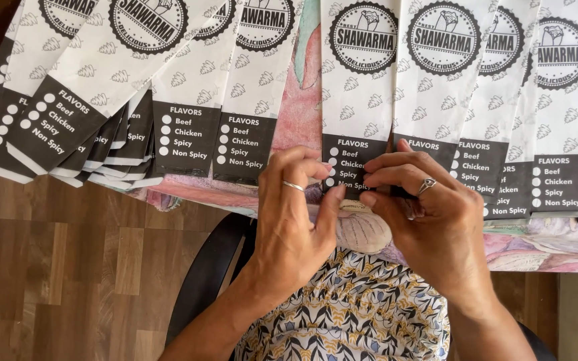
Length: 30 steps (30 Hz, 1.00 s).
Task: Applying liquid glue to the edges of paper food bags and stacking them to assemble the packaging.
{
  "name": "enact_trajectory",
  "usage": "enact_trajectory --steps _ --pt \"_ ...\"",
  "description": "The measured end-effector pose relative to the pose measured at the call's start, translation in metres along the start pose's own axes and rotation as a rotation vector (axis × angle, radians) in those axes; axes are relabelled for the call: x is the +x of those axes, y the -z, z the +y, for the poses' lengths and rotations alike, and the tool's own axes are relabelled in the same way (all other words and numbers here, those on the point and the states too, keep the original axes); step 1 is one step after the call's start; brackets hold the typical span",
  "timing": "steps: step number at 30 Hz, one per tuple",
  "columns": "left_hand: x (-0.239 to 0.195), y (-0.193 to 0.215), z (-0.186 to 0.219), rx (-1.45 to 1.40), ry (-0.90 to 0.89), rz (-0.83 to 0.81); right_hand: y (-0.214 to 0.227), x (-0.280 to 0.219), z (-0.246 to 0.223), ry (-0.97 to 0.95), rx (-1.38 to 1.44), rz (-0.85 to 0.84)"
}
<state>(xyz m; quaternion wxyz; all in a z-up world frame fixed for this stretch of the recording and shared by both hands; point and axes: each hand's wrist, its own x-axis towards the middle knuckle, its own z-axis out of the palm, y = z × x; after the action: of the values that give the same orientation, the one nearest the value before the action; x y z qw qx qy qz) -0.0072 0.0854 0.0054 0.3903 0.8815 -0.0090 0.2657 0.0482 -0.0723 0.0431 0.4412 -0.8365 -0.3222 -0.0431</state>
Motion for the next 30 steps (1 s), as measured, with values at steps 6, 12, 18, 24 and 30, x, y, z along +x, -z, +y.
enact_trajectory --steps 6,12,18,24,30 --pt "0.000 0.003 0.000 -0.168 0.066 -0.017 0.002 -0.001 0.000 -0.044 0.111 -0.017" --pt "-0.010 -0.016 -0.001 0.087 -0.047 0.109 0.000 -0.004 -0.001 0.014 0.051 0.001" --pt "-0.014 -0.018 -0.010 -0.059 0.047 0.094 -0.001 -0.009 0.001 0.020 0.023 0.026" --pt "-0.006 0.009 -0.019 0.172 -0.145 0.269 -0.002 -0.013 0.005 0.093 -0.087 0.026" --pt "-0.008 0.002 -0.031 0.345 -0.019 0.022 0.003 -0.014 0.004 0.084 -0.084 0.000"
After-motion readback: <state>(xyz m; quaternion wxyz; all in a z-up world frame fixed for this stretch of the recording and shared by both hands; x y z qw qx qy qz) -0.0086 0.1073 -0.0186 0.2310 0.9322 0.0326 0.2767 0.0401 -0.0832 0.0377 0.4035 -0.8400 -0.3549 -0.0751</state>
